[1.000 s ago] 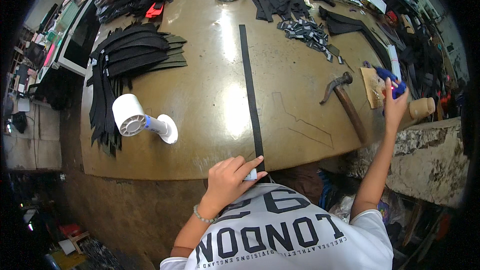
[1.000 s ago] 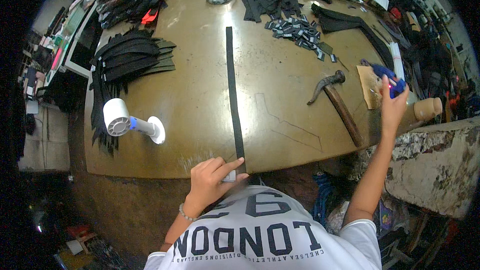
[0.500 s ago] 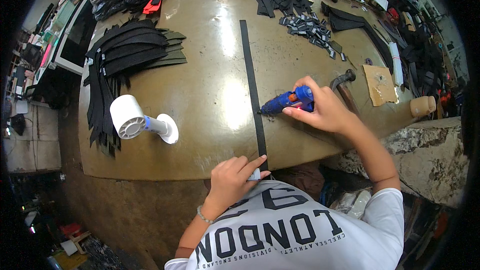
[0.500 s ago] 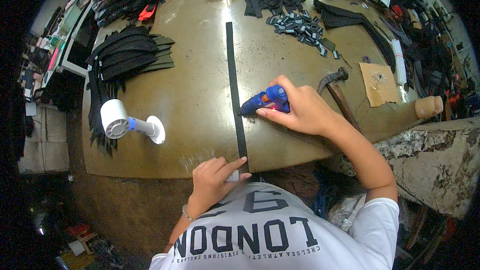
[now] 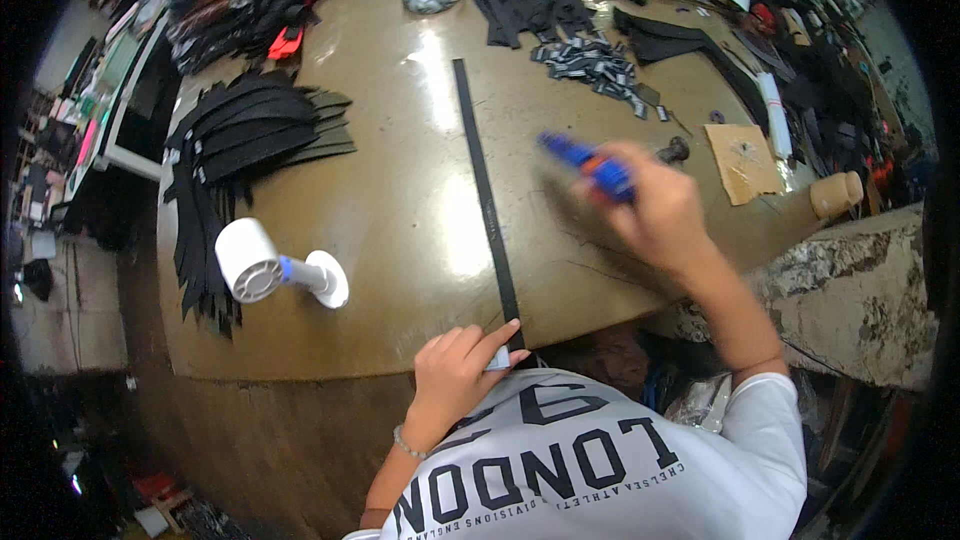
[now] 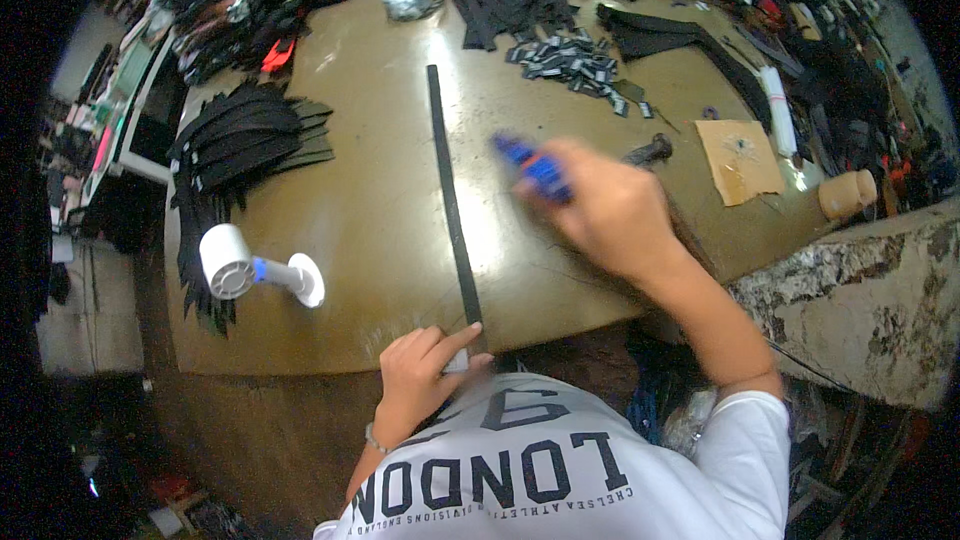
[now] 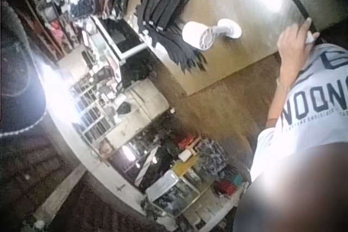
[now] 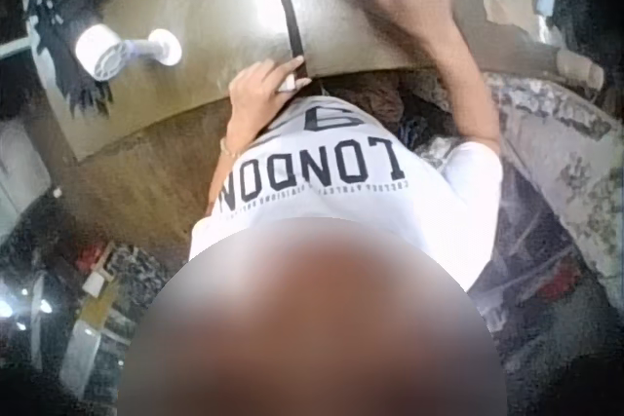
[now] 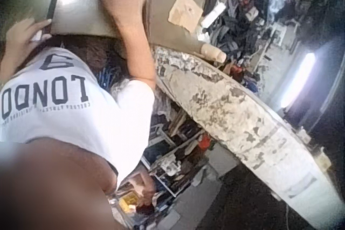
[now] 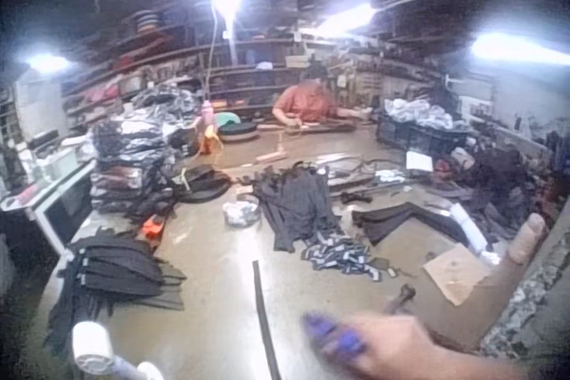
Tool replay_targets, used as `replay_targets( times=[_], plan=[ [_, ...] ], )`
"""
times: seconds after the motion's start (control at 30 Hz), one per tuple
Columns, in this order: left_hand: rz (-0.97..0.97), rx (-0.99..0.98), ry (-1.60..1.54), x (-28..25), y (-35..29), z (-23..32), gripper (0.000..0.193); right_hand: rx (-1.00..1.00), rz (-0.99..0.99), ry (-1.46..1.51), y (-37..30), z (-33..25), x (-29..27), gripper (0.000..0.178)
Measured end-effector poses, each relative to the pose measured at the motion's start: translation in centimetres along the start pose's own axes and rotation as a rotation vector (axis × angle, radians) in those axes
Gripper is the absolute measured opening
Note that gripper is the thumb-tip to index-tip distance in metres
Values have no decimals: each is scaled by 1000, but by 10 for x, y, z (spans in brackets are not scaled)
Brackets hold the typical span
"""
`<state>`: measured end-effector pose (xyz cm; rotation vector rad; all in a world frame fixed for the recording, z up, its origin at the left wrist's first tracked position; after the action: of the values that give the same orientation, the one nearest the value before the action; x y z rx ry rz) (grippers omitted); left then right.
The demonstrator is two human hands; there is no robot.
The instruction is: The person repeatedly assembles black straps by applying hot glue with a glue gun, attaching small rectangular tags, and pressing them into place. The person works one strap at a time, moving completed units aside and picking up new straps from a pile on the table.
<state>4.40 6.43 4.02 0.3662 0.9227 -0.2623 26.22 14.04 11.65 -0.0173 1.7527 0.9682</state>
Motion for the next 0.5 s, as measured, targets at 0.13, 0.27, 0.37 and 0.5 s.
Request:
replay_targets(
  times=[0.13,0.27,0.37,0.5],
  plan=[
    [5,15,21,0,-1,2,37,960,446,-197,-130,119,-81,48],
    [-14,12,6,1,0,1,37,1150,348,-463,-210,143,-118,53],
    [-7,-7,5,0,2,1,36,906,664,-565,-194,122,-160,51],
    [-24,-30,0,1,4,0,33,403,727,-549,-89,170,-154,35]
  ],
)
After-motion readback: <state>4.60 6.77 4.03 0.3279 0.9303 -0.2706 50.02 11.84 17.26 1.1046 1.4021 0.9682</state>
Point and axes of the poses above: each hand's wrist, its own y-axis towards the middle knuckle, its own x-axis out of the palm, z = x × y, the point moved 8 cm from there along y, towards the middle knuckle, and after that the axes turned 13 degrees about -x, right-handed, at the moved point
